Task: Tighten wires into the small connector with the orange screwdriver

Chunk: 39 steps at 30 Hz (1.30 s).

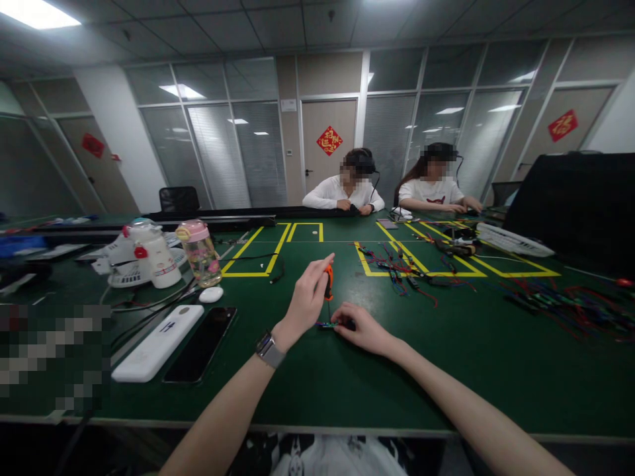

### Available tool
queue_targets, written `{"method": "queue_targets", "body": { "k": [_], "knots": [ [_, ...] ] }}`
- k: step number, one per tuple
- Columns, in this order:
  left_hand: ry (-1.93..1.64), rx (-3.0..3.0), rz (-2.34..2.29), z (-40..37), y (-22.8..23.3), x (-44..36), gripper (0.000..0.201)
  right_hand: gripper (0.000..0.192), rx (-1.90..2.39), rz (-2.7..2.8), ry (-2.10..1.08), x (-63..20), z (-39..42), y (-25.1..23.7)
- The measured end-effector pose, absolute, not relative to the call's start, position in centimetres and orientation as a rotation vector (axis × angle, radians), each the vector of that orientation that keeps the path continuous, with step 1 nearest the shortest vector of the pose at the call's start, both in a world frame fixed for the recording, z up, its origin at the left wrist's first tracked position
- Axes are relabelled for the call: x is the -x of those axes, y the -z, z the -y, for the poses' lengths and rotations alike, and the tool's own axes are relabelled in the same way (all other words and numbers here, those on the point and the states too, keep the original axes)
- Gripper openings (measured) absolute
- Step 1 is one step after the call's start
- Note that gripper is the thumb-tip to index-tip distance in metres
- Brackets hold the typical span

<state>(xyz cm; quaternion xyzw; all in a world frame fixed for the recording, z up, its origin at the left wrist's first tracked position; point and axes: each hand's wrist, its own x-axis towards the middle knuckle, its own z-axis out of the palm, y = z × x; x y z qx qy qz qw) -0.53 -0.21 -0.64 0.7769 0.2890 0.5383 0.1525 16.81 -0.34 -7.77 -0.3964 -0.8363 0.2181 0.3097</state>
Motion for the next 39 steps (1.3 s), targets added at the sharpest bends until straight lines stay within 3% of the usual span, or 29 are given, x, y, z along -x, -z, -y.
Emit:
{"method": "queue_targets", "body": {
  "k": [7, 12, 18, 23, 29, 34, 39],
  "knots": [
    [-1.736, -2.247, -0.930, 0.42, 0.84, 0.25, 0.022, 0.011, 1.037, 2.205, -0.587, -16.79, 0.34, 7.70],
    [-1.594, -2.131, -0.784, 0.33, 0.74, 0.19, 0.034, 0.008, 1.022, 2.196, -0.603, -17.01, 0.22, 8.08],
    [-1.718, -2.067, -0.934, 0.20, 0.50, 0.32, 0.021, 0.005, 1.021, 2.194, -0.601, -16.99, 0.21, 8.03],
    [-1.504, -1.972, -0.716, 0.08, 0.64, 0.25, 0.036, 0.010, 1.007, 2.209, -0.590, -17.03, 0.26, 8.00],
    [-1.633, -2.048, -0.870, 0.11, 0.56, 0.26, 0.023, 0.017, 0.985, 2.197, -0.583, -17.12, 0.16, 8.32],
    [-1.466, -1.947, -0.707, 0.07, 0.49, 0.24, 0.037, 0.017, 0.984, 2.196, -0.601, -16.99, 0.17, 8.28],
    [-1.605, -2.014, -0.857, 0.08, 0.65, 0.27, 0.025, 0.019, 1.003, 2.189, -0.605, -16.98, 0.13, 8.09]
  ]
}}
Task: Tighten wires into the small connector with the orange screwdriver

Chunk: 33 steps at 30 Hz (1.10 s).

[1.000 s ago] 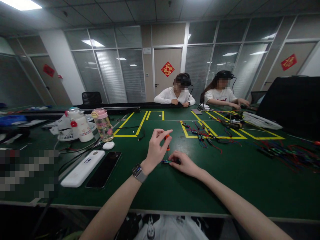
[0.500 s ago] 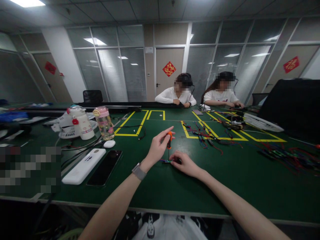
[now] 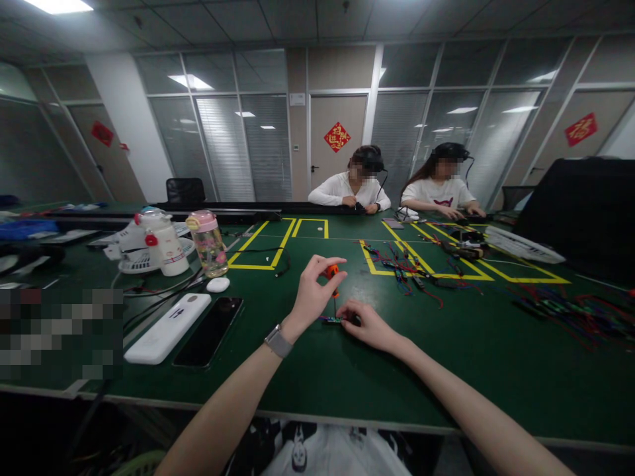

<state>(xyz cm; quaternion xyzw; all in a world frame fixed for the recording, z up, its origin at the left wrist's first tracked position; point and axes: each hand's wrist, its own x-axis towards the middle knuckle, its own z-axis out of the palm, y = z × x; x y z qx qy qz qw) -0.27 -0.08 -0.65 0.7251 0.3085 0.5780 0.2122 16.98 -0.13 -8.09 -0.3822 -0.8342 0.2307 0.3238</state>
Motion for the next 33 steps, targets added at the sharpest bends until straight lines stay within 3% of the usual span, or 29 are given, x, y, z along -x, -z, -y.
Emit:
{"method": "queue_targets", "body": {
  "k": [8, 17, 23, 30, 33],
  "knots": [
    [-1.347, -1.814, -0.600, 0.03, 0.56, 0.02, 0.038, 0.014, 0.992, 2.200, -0.602, -17.11, 0.08, 8.11],
    [-1.493, -1.912, -0.751, -0.22, 0.79, 0.05, 0.023, 0.015, 0.990, 2.198, -0.596, -17.11, 0.05, 8.26],
    [-1.353, -1.768, -0.543, -0.18, 0.54, -0.01, 0.026, 0.015, 0.997, 2.205, -0.603, -17.18, 0.09, 8.15],
    [-1.636, -2.134, -0.913, 0.45, 0.34, 0.40, 0.016, 0.013, 1.000, 2.201, -0.594, -17.10, 0.10, 8.19],
    [-1.563, -2.076, -0.827, 0.43, 0.23, 0.46, 0.025, 0.011, 0.988, 2.196, -0.602, -17.14, 0.10, 8.20]
  ]
}}
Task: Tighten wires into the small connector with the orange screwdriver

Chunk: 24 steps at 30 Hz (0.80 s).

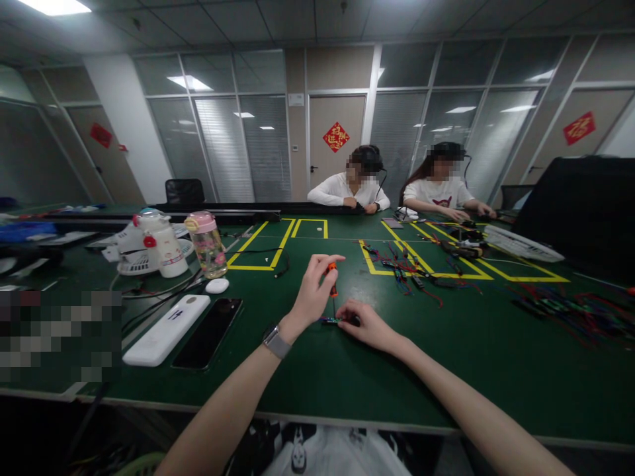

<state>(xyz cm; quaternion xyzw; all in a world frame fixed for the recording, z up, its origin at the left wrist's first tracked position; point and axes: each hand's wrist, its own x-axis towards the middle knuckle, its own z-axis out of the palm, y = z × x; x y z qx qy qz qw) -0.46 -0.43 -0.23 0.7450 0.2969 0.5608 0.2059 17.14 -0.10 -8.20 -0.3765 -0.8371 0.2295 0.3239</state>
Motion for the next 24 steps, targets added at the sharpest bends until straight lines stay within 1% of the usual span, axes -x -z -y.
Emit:
{"method": "queue_targets", "body": {
  "k": [2, 3, 6, 10, 15, 17, 22, 24],
  "knots": [
    [-1.489, -1.941, -0.708, 0.13, 0.26, 0.47, 0.034, 0.010, 0.990, 2.197, -0.611, -17.16, 0.12, 8.14],
    [-1.458, -1.870, -0.661, -0.04, 0.29, 0.47, 0.035, 0.010, 0.993, 2.198, -0.613, -17.16, 0.13, 8.10],
    [-1.445, -1.765, -0.653, -0.39, 0.36, 0.50, 0.032, 0.009, 1.009, 2.201, -0.612, -17.12, 0.20, 7.95],
    [-1.547, -1.881, -0.780, -0.26, 0.29, 0.48, 0.024, 0.008, 1.021, 2.196, -0.608, -17.02, 0.31, 7.84],
    [-1.435, -1.847, -0.662, -0.22, 0.37, 0.27, 0.036, 0.008, 1.009, 2.188, -0.610, -17.03, 0.29, 7.95],
    [-1.403, -1.821, -0.630, -0.30, 0.47, 0.26, 0.038, 0.008, 1.010, 2.185, -0.614, -17.04, 0.26, 7.97],
    [-1.583, -2.024, -0.838, 0.00, 0.42, 0.41, 0.026, 0.009, 1.021, 2.174, -0.626, -17.00, 0.25, 7.92],
    [-1.579, -2.060, -0.830, 0.20, 0.32, 0.41, 0.026, 0.009, 1.026, 2.171, -0.627, -16.97, 0.25, 7.93]
  ]
}}
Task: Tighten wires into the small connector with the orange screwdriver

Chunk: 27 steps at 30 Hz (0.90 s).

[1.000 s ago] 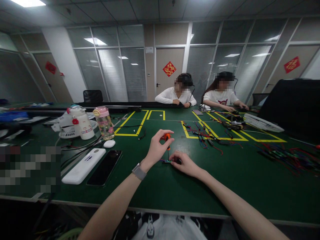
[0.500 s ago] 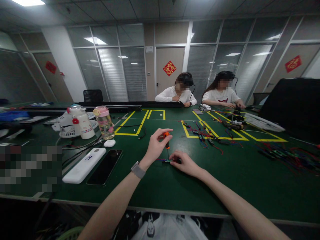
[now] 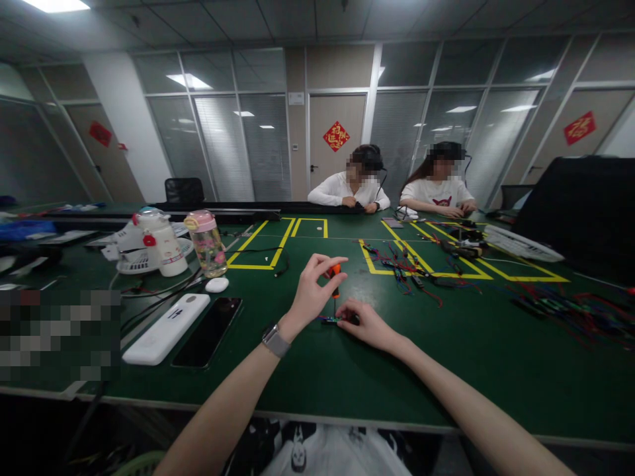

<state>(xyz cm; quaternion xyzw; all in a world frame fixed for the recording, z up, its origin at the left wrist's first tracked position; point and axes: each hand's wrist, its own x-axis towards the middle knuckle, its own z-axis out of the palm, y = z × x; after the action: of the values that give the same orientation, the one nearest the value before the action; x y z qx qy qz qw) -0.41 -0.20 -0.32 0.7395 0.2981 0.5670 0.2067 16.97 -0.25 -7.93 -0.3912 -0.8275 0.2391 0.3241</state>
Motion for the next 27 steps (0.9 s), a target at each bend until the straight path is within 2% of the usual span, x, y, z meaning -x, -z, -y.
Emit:
{"method": "queue_targets", "body": {
  "k": [5, 11, 18, 24, 27],
  "knots": [
    [-1.378, -1.828, -0.641, 0.11, 0.35, 0.23, 0.038, 0.010, 1.021, 2.155, -0.648, -16.93, 0.19, 8.13],
    [-1.551, -1.925, -0.789, -0.16, 0.53, 0.24, 0.023, 0.011, 1.010, 2.167, -0.627, -16.99, 0.17, 8.19],
    [-1.334, -1.752, -0.586, -0.25, 0.56, 0.16, 0.040, 0.012, 1.007, 2.179, -0.631, -17.02, 0.22, 8.03],
    [-1.569, -1.981, -0.814, -0.10, 0.54, 0.36, 0.022, 0.013, 1.008, 2.184, -0.616, -16.97, 0.18, 7.93],
    [-1.584, -2.096, -0.847, 0.22, 0.28, 0.48, 0.022, 0.013, 1.006, 2.181, -0.618, -16.97, 0.06, 8.06]
  ]
}}
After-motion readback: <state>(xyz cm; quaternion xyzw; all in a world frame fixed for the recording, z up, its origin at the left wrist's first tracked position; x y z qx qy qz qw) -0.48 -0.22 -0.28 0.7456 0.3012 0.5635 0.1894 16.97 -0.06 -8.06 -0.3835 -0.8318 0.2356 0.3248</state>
